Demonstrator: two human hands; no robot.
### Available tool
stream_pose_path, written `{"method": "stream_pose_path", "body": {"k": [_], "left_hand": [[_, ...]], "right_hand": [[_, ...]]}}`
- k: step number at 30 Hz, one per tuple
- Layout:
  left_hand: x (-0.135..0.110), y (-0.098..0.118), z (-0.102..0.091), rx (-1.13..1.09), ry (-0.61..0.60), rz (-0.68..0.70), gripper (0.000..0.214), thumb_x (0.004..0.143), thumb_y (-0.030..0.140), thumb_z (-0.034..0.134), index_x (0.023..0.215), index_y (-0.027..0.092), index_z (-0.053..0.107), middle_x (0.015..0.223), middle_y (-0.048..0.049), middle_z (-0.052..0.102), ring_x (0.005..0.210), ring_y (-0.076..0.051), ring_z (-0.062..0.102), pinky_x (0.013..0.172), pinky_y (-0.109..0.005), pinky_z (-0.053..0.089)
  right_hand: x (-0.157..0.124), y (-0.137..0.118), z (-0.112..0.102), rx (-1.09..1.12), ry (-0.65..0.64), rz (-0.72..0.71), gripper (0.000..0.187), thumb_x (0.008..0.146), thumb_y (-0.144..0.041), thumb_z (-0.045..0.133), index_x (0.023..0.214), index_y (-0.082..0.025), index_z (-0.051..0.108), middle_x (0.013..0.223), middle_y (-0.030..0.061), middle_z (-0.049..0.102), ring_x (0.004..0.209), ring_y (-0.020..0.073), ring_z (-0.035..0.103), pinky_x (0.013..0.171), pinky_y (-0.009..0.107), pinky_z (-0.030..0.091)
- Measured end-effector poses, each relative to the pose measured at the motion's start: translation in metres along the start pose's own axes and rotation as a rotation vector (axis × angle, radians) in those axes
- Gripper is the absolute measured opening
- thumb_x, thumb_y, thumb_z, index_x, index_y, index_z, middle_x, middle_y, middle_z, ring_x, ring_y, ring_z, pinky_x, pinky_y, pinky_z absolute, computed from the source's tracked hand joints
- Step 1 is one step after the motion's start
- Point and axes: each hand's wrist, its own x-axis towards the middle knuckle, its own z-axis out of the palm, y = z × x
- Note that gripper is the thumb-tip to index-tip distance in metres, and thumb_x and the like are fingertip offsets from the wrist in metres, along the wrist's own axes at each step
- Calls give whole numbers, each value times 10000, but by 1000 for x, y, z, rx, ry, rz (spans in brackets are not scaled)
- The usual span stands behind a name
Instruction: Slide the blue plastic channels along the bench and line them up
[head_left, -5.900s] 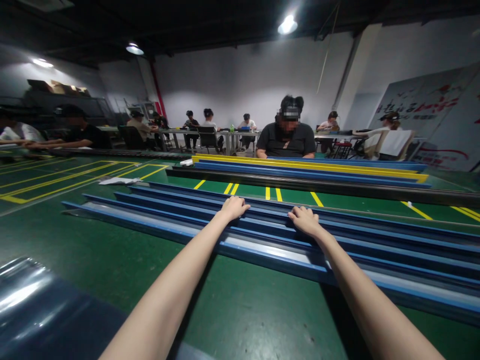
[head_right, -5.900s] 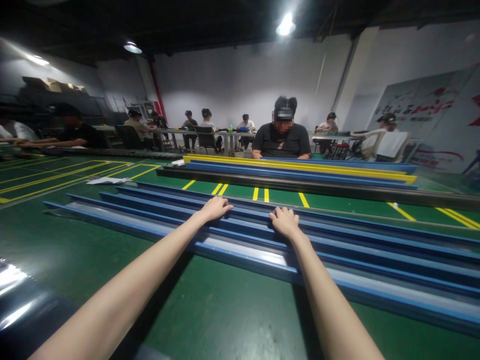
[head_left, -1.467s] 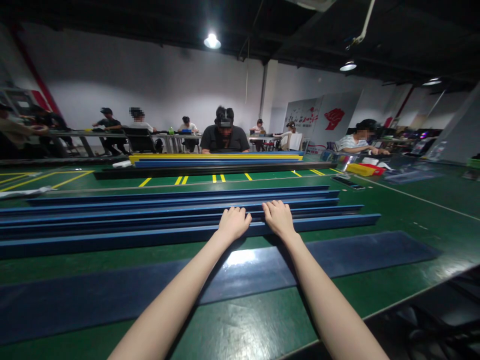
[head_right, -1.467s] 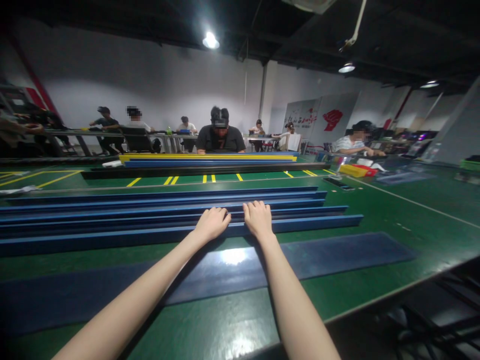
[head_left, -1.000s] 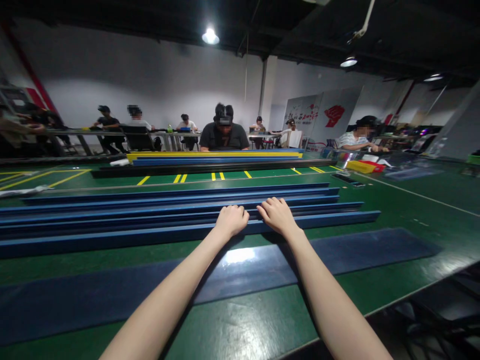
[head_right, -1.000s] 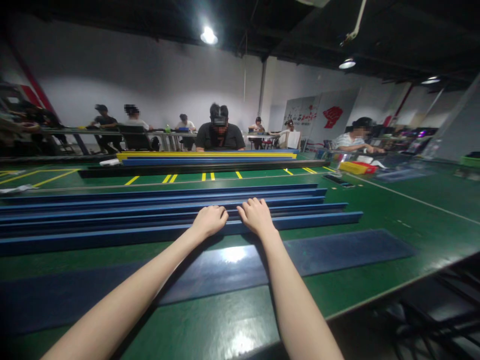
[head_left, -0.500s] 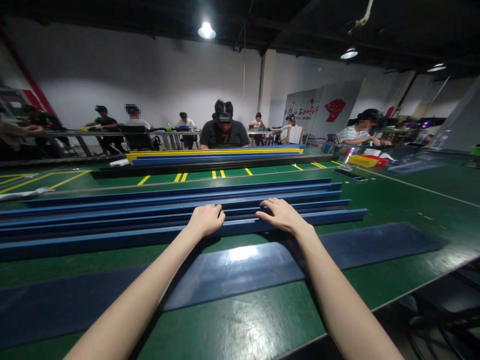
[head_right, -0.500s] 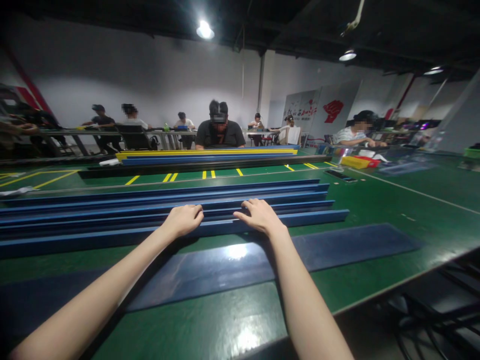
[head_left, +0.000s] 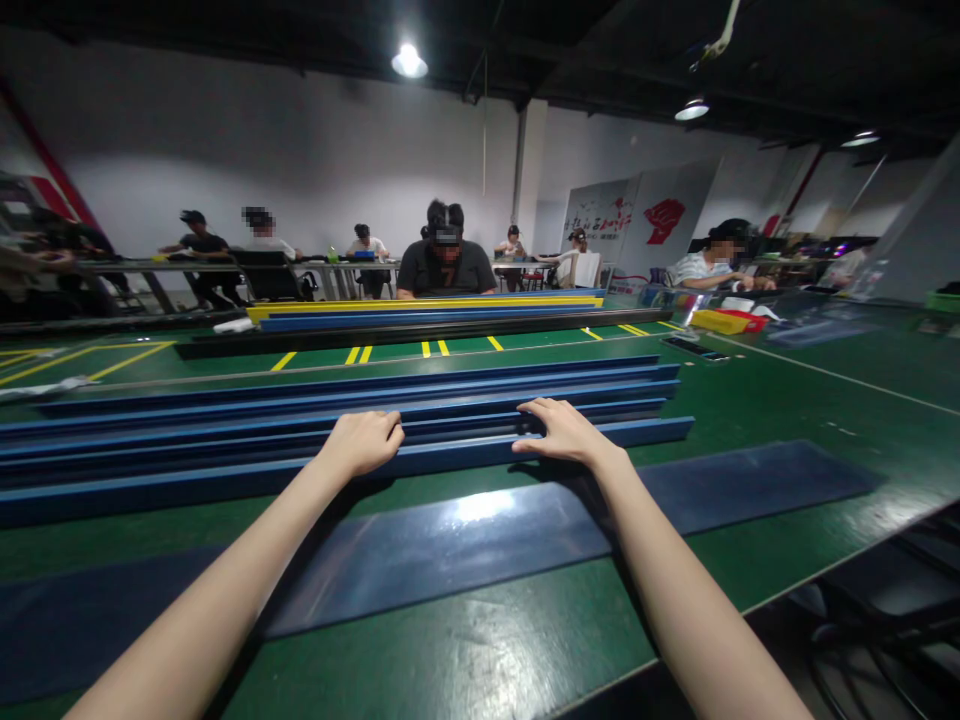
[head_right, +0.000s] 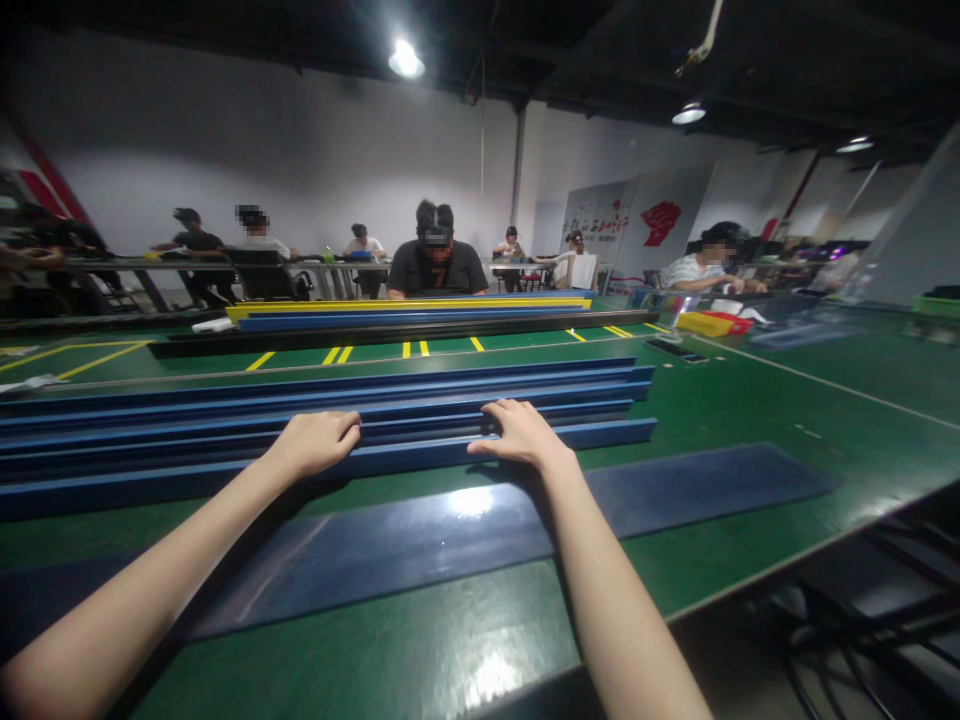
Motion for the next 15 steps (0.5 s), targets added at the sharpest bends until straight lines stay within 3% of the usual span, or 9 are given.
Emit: {"method": "stream_pose_path", "body": {"k": [8,11,15], "left_hand": [[4,-7,1,25,-13,52,391,838,312,205,946,184,559,935,-88,648,854,-234,603,687,-317,426],[10,9,-3,-77,19,76,399,847,300,211,1108,197,496,1112,-73,591,981,-205,561,775,-301,419],[20,44,-10,-140,63,150,386,866,282,202,1019,185,543,1047,-65,611,952,-197,564,778,-292,418]], "right_hand": [[1,6,5,-64,7,81,698,687,-679,438,1168,-180,520,1105,125,557,1025,262,484,874,374,325],[1,1,5,-92,13,73,702,695,-678,428,1171,-170,519,1102,130,554,1024,257,480,871,362,319],[3,-8,8,-121,34,48,704,693,-696,409,1151,-176,530,1090,126,563,1024,255,481,853,355,321]]}}
